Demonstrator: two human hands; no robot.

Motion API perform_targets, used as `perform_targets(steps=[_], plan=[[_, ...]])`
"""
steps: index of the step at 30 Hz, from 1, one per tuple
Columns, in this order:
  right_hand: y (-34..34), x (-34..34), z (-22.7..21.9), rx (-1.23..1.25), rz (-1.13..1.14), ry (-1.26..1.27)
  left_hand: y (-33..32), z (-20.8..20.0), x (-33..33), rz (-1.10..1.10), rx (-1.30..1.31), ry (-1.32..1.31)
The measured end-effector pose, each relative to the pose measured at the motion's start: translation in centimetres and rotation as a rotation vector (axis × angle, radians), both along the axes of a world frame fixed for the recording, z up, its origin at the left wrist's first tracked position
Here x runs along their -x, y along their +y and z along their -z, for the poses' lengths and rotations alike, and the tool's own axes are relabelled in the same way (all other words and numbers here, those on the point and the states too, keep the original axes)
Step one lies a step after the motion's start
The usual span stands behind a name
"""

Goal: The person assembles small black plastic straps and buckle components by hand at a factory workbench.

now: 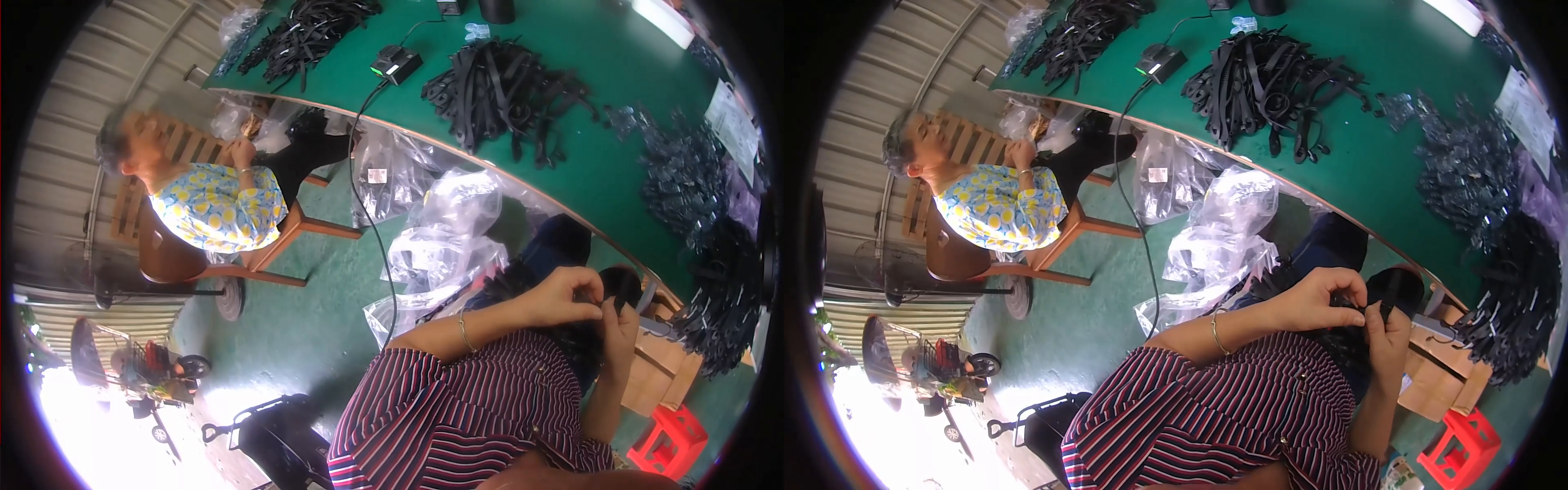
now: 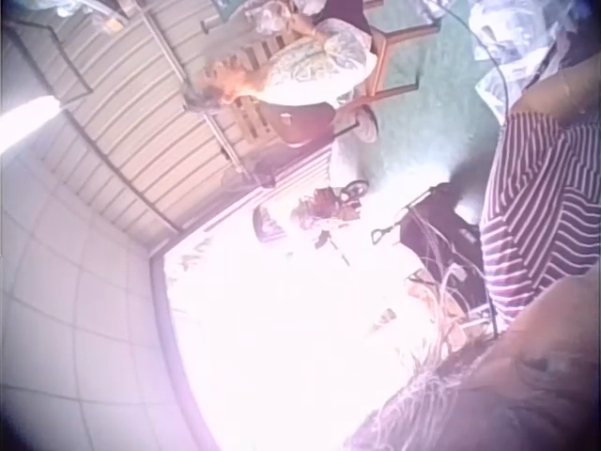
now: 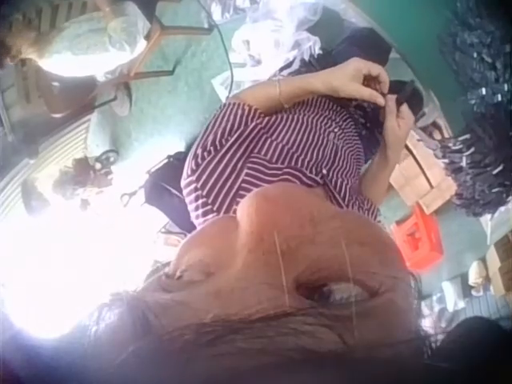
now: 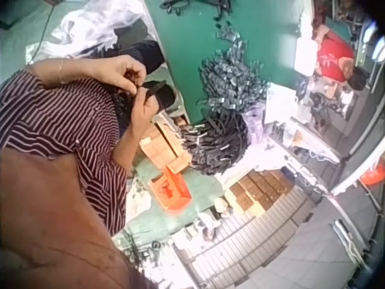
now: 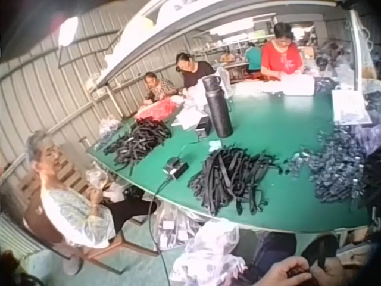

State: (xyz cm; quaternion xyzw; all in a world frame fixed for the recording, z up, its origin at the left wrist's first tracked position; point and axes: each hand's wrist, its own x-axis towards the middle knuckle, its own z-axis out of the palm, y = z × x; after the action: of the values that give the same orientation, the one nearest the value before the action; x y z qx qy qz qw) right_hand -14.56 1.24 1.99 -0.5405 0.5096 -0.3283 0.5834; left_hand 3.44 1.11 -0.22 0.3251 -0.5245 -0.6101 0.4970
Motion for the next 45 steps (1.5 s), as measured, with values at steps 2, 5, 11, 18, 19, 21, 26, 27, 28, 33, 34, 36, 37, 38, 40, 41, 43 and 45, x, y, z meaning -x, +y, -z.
perform_targets(steps=[2, 5, 11, 18, 19, 21, 26, 27, 28, 33, 34, 36, 37, 38, 40, 41, 43, 45], plan=[[0.1, 0.0, 0.1, 0.128, -0.037, 0.092, 0.0, 0.2, -0.3, 0.011, 0.005, -0.038], [0.0, -0.4, -0.5, 0.114, -0.075, 0.106, 0.0, 0.4, -0.5, 0.027, 0.019, -0.061], [-0.3, 0.1, -0.3, 0.061, -0.137, 0.069, -0.3, -0.2, -0.8, 0.096, 0.009, -0.089], [-0.2, 0.1, -0.4, 0.034, -0.114, 0.029, -0.2, -0.9, -1.5, 0.171, 0.112, -0.279], [-0.1, 0.1, -0.5, 0.034, -0.121, -0.003, -0.2, -1.0, -1.5, 0.201, 0.103, -0.258], [0.0, -0.1, -0.6, 0.034, -0.128, -0.033, -0.3, -1.0, -1.6, 0.209, 0.119, -0.262], [0.4, -0.2, -0.3, -0.091, -0.148, -0.227, -0.4, -1.4, -2.0, 0.262, 0.129, -0.281], [0.4, -0.2, -0.4, -0.089, -0.147, -0.227, -0.3, -1.4, -2.1, 0.270, 0.125, -0.273], [0.5, -0.2, -0.4, -0.107, -0.155, -0.252, -0.3, -1.4, -2.1, 0.277, 0.121, -0.265], [0.5, -0.5, -0.6, -0.143, -0.136, -0.288, -0.3, -1.5, -2.1, 0.322, 0.094, -0.242], [0.5, -0.4, -0.7, -0.166, -0.140, -0.281, -0.3, -1.5, -2.1, 0.351, 0.075, -0.230], [0.7, -0.3, -0.7, -0.189, -0.144, -0.275, -0.2, -1.3, -1.9, 0.376, 0.046, -0.174], [0.8, -0.2, -0.6, -0.186, -0.146, -0.308, -0.1, -1.2, -1.8, 0.403, 0.016, -0.118], [0.9, -0.2, -0.5, -0.182, -0.148, -0.341, 0.0, -1.3, -1.7, 0.404, 0.017, -0.117], [1.2, -0.3, 0.0, -0.131, -0.165, -0.402, 0.4, -1.7, -1.6, 0.497, -0.198, 0.071], [1.3, -0.5, 0.0, -0.080, -0.184, -0.462, 0.5, -1.6, -1.6, 0.496, -0.197, 0.069], [1.5, -1.0, -0.5, -0.095, -0.159, -0.470, 0.6, -1.3, -1.5, 0.498, -0.257, 0.182], [1.6, -1.2, -0.6, -0.110, -0.136, -0.476, 0.9, -1.0, -1.2, 0.491, -0.308, 0.270]])
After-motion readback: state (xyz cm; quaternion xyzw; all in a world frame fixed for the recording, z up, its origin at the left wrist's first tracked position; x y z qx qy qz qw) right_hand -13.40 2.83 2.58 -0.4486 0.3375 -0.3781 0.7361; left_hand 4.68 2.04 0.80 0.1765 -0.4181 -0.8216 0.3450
